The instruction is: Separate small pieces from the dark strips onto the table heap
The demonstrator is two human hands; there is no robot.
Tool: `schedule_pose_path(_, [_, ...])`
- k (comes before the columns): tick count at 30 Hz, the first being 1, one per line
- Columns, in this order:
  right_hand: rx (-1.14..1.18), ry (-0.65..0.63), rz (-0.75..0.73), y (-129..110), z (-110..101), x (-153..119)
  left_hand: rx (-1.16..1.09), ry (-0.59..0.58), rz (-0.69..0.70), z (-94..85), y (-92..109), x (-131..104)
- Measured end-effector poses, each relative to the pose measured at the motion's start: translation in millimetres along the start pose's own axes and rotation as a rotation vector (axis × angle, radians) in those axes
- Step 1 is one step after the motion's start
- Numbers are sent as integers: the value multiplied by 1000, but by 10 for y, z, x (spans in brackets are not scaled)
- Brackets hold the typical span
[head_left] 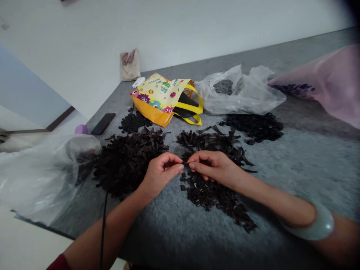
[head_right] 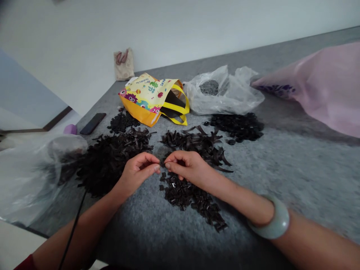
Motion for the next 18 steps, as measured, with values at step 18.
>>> schedule_pose_path(18, [-523,12,-672,-356,99,-201,-2,-64,-70,69,-68,-5])
Point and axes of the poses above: each hand's wrist, its own x-axis towards the middle knuckle, its own z-axis out of the palm, y = z × x, the point moved 8 cm from there along x, towards the middle knuckle, and after that the axes turned 6 degrees about y, right-handed, at the moved point
